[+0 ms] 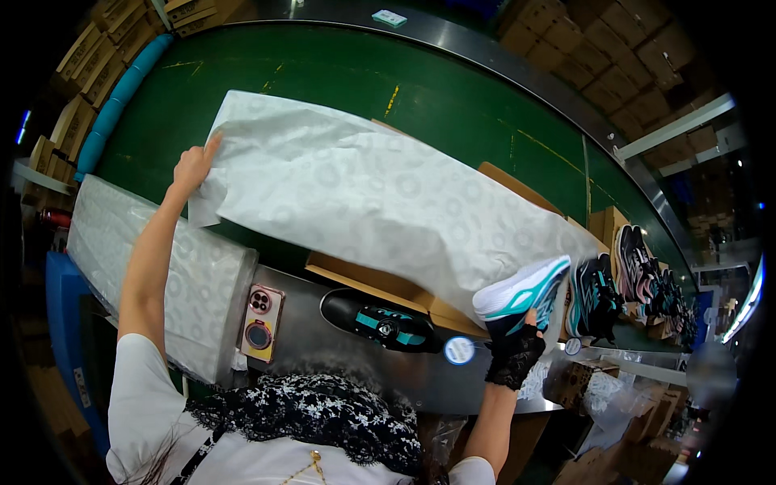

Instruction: The person packs multiple pairs of shoes into boxes at a shipping station. The person places tissue paper into an empty box, puts a pair of shoes inside, folds the paper over them, closes the box, and places the completed box on a conveyor belt.

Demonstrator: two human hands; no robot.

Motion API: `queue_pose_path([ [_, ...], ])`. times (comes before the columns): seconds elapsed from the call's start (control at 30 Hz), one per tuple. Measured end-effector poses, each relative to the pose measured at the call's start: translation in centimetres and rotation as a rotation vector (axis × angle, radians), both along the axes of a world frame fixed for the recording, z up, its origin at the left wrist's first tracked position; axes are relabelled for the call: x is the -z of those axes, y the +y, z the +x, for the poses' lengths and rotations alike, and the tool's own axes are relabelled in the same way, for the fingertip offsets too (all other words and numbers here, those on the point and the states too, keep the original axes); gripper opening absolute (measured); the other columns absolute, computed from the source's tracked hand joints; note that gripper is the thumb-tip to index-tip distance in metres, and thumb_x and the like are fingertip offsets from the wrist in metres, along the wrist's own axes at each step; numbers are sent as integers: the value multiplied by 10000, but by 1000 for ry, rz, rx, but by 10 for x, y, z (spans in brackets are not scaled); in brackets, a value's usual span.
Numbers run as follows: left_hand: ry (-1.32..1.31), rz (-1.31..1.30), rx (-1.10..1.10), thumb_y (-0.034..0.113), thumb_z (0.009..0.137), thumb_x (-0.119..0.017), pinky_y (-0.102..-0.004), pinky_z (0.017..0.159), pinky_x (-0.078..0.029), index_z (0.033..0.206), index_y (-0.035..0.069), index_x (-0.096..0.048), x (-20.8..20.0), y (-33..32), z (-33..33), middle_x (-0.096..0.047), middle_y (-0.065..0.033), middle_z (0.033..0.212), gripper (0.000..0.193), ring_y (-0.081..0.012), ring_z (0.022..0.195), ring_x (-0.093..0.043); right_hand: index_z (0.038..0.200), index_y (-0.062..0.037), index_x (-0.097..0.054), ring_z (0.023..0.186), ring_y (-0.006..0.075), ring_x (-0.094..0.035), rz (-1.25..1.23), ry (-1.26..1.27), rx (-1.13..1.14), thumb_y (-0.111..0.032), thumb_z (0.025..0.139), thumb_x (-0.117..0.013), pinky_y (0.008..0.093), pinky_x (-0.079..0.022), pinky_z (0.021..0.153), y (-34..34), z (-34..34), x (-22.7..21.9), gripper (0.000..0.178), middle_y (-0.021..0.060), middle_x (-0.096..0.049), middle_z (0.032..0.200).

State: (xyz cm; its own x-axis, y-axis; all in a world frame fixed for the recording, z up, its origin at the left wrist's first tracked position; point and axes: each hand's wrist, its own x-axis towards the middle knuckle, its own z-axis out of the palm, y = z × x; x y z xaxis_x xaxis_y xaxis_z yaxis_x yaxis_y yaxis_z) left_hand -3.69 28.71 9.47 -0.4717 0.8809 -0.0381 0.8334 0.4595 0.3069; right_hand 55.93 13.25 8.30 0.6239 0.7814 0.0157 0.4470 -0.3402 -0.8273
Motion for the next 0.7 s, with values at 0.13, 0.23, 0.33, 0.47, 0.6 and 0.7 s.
queue_pose_path([
  [0.13, 79, 60, 63, 653, 786, -344, -462, 734, -440, 769, -47, -622, -1, 2, 18, -586, -283, 817, 753, -417, 820, -567, 1046, 47, -516, 865, 236, -567, 312, 1023, 70, -257, 804, -567, 360, -463, 758, 15, -67, -60, 391, 116, -585, 960],
  [0.23, 149, 84, 88, 651, 779, -360, -456, 702, -450, 758, -45, -620, -17, 7, 27, -592, -270, 780, 743, -409, 777, -576, 1036, 1, -524, 874, 221, -571, 256, 1147, -243, -249, 813, -540, 355, -477, 752, 39, -124, -71, 336, 98, -580, 956],
  [0.33, 217, 103, 127, 653, 764, -394, -445, 665, -456, 744, -45, -619, -35, 14, 36, -596, -253, 750, 733, -390, 740, -583, 887, -73, -579, 629, 138, -538, 72, 939, -275, -254, 801, -564, 278, -445, 551, 75, -158, -18, 201, 16, -573, 737],
  [0.47, 134, 29, 190, 621, 759, -447, -398, 657, -465, 750, -24, -622, -74, 16, 62, -612, -210, 735, 669, -339, 735, -601, 702, -41, -553, 553, 80, -439, -122, 443, -522, -238, 764, -628, 248, -342, 494, 99, -198, 59, 219, -13, -512, 617],
  [0.6, -188, -36, 374, 348, 774, -584, -299, 587, -444, 788, -39, -586, -105, 5, 75, -553, -97, 637, 387, -161, 608, -533, 679, -8, -533, 540, 91, -413, -139, 413, -441, -243, 755, -639, 261, -339, 491, 94, -223, 54, 269, 1, -501, 598],
  [0.7, -672, -115, 466, 167, 804, -518, -218, 605, -420, 959, -24, -529, -126, 5, 81, -537, -2, 807, 247, -73, 688, -488, 675, -6, -533, 530, 94, -436, -12, 648, -324, -243, 763, -632, 265, -347, 481, 95, -237, 54, 272, 23, -498, 571],
])
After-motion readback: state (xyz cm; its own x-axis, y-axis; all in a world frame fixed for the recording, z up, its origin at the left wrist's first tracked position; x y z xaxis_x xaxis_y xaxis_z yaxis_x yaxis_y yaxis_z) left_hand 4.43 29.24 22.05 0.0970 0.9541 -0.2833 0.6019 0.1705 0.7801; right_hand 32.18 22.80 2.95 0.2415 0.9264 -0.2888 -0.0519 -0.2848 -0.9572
